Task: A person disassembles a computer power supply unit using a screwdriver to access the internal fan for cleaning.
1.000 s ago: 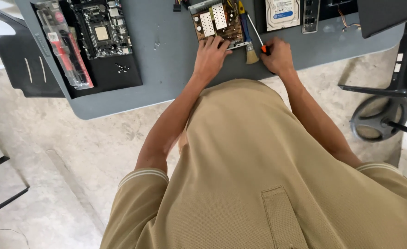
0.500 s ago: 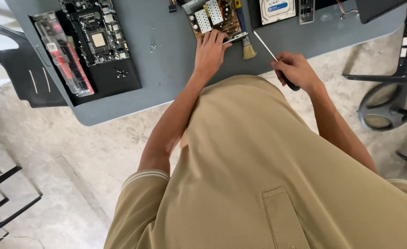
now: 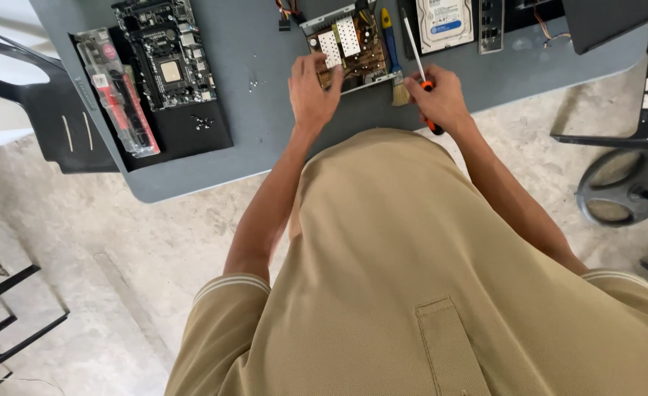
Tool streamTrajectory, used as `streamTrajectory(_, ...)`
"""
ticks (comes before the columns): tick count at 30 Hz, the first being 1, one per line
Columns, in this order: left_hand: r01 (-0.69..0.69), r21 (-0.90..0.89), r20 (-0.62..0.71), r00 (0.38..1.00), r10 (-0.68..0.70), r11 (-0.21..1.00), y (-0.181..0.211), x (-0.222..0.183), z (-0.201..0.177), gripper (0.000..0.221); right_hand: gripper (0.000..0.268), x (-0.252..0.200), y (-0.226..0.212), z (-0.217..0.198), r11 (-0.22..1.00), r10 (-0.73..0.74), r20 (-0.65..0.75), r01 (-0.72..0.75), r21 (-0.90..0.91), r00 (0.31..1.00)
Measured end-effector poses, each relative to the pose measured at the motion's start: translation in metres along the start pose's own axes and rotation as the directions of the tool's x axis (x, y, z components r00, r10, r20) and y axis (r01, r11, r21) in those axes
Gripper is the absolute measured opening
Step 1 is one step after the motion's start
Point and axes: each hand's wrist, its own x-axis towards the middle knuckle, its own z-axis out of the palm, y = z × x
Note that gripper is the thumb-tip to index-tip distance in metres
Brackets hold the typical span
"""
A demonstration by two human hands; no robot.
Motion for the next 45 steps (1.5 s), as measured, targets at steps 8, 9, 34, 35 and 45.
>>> streamTrajectory(8, 0.668, -0.370, -0.133, 0.650, -0.748, 0.646, -0.066, 0.111, 0.000, 0.050, 0.035, 0.099, -0.036, 0.005, 0.898, -0.419, -0.107, 0.429, 0.099, 0.902)
streamTrajectory(9, 0.614, -0.379, -0.109, 0.714, -0.692, 0.693, -0.083, 0.120, 0.005, 0.032, 0.035, 0.106, -0.045, 0.004, 0.860, -0.454, -0.135, 0.472, 0.192, 0.881)
streamTrajectory(34, 0.478, -0.856, 0.453, 0.502, -0.737, -0.200, -0.048, 0.265, 0.086, 0.026, 0.078, 0.217, -0.085, 0.012, 0.235, -0.004, 0.117, -0.113, 0.965, 0.993)
streamTrajectory(35, 0.479, -0.855, 0.453, 0.498, -0.739, -0.201, -0.043, 0.257, 0.083, 0.026, 0.078, 0.217, -0.080, 0.011, 0.234, -0.001, 0.120, -0.117, 0.965, 0.993)
streamTrajectory(45, 0.448, -0.894, 0.390, 0.788, -0.476, 0.008, 0.032, 0.190, 0.034, 0.067, 0.052, 0.177, -0.087, 0.001, 0.376, -0.016, 0.086, -0.074, 0.924, 0.996)
